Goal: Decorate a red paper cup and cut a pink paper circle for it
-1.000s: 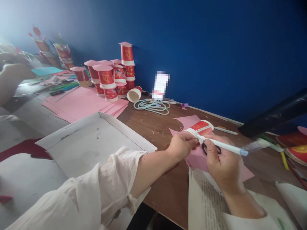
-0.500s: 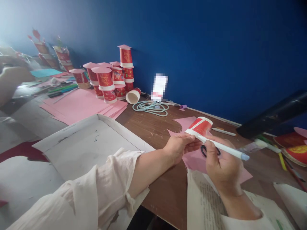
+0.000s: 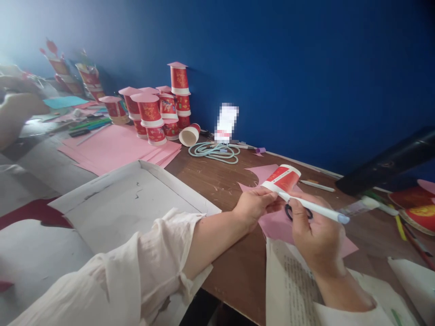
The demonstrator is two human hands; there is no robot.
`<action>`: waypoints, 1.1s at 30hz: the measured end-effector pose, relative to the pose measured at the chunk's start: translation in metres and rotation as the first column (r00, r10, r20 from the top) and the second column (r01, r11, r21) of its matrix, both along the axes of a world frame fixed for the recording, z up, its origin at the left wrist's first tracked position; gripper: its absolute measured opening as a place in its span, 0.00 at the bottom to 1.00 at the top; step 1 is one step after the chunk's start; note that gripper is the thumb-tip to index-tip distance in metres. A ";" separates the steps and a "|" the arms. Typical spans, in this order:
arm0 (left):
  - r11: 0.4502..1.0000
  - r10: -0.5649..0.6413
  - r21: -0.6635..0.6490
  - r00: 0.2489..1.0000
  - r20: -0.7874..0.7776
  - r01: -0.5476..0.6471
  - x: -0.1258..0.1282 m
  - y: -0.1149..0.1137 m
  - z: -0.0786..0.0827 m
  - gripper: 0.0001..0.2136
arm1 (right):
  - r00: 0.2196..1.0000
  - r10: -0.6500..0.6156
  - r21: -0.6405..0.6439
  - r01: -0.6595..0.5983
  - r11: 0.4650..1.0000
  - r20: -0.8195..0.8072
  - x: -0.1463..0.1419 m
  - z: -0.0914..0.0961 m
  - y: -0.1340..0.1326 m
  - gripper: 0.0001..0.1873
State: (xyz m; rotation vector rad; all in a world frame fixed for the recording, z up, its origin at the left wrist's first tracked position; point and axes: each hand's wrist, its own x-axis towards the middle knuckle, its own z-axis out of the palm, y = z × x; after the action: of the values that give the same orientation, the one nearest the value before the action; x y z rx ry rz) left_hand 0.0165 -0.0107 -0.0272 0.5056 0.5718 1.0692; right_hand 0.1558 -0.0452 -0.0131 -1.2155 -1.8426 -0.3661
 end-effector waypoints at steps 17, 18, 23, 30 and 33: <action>0.999 0.032 0.008 0.993 -0.117 -0.031 0.000 -0.003 0.004 0.06 | 0.999 -0.049 -0.011 0.048 0.999 -0.021 0.000 0.000 0.000 0.11; 0.999 0.038 0.007 0.991 -0.126 -0.037 0.001 -0.003 0.004 0.06 | 0.999 -0.035 -0.019 0.035 0.999 -0.020 0.000 0.000 0.000 0.11; 0.999 0.037 0.015 0.992 -0.123 -0.035 0.001 -0.004 0.003 0.05 | 0.998 -0.049 -0.011 0.049 0.999 -0.040 -0.004 0.002 -0.002 0.12; 0.993 -0.023 -0.111 0.999 0.029 0.026 -0.001 -0.002 0.009 0.04 | 0.959 -0.201 -0.065 0.192 0.979 -0.198 -0.005 0.004 -0.008 0.17; 0.982 0.000 -0.191 0.999 0.037 0.008 -0.002 -0.001 0.013 0.06 | 0.905 -0.314 -0.077 0.305 0.949 -0.287 -0.005 0.008 -0.010 0.21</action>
State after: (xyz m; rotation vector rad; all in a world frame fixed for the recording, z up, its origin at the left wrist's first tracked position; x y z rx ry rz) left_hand 0.0149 -0.0120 -0.0139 0.3182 0.6335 1.0059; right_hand 0.1509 -0.0549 -0.0054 -1.5023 -1.4040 -0.3107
